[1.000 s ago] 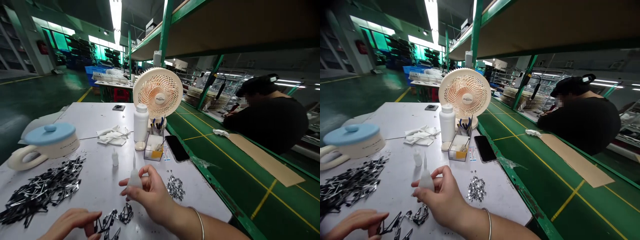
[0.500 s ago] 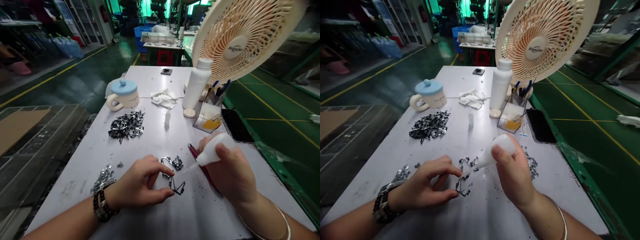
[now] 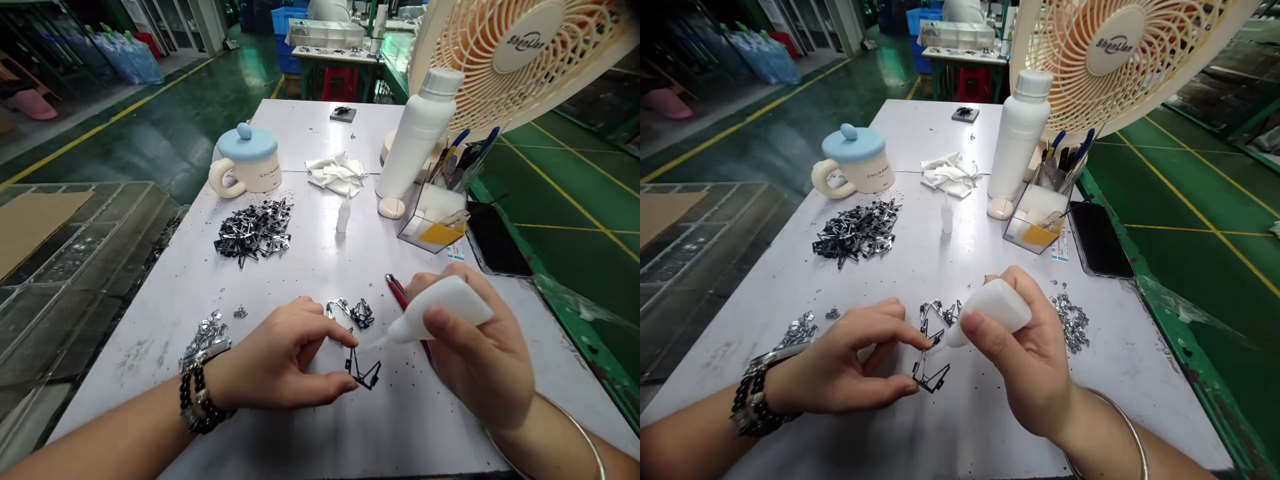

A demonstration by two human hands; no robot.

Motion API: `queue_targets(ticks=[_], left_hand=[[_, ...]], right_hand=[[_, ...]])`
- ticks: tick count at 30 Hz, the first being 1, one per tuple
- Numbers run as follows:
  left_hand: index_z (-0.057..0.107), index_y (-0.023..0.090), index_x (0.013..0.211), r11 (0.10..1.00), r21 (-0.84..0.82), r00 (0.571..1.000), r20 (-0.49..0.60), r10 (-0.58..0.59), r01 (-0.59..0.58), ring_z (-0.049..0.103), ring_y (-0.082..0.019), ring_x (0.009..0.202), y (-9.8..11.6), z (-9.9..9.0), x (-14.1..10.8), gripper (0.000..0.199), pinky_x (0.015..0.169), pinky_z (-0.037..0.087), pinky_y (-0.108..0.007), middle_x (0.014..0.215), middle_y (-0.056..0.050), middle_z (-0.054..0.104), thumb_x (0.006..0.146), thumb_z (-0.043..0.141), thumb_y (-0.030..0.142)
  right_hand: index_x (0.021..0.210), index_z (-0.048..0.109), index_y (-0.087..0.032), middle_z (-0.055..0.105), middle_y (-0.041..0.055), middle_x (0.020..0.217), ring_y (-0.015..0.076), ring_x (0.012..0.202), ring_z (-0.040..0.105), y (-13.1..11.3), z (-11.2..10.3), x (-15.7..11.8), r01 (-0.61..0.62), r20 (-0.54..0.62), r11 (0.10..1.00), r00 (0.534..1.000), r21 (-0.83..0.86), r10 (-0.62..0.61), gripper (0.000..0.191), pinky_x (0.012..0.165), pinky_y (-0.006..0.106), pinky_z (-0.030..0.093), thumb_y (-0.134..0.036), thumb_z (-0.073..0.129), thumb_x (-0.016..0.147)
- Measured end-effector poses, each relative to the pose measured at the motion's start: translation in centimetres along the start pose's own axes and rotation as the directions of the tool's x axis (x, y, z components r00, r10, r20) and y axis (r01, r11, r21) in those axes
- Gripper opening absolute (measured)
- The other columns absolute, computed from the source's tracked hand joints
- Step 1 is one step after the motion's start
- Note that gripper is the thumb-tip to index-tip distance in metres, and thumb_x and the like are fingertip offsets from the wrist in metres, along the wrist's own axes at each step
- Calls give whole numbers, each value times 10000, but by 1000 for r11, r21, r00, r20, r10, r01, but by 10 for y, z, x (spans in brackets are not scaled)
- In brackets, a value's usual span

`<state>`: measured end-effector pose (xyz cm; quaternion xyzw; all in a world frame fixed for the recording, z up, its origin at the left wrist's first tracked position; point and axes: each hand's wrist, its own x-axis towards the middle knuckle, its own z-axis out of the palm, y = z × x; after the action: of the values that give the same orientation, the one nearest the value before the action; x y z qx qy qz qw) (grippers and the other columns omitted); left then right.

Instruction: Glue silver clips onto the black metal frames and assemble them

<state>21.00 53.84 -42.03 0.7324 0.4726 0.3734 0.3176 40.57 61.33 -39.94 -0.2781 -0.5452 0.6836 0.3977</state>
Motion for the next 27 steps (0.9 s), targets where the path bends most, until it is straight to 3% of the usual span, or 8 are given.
queue_targets(ticks=[27], left_hand=[[624,180,933,1000,8,999,49,19,-19,424,-76,492,-1,-1,2,235,573,368,-234,496,78,415,721,698,249]], right_hand=[[728,473,-237,468,-14,627,137,591,425,-2,-2,-3,35,34,999,999,-39,-33,165,508,300,312,-245,612,816]])
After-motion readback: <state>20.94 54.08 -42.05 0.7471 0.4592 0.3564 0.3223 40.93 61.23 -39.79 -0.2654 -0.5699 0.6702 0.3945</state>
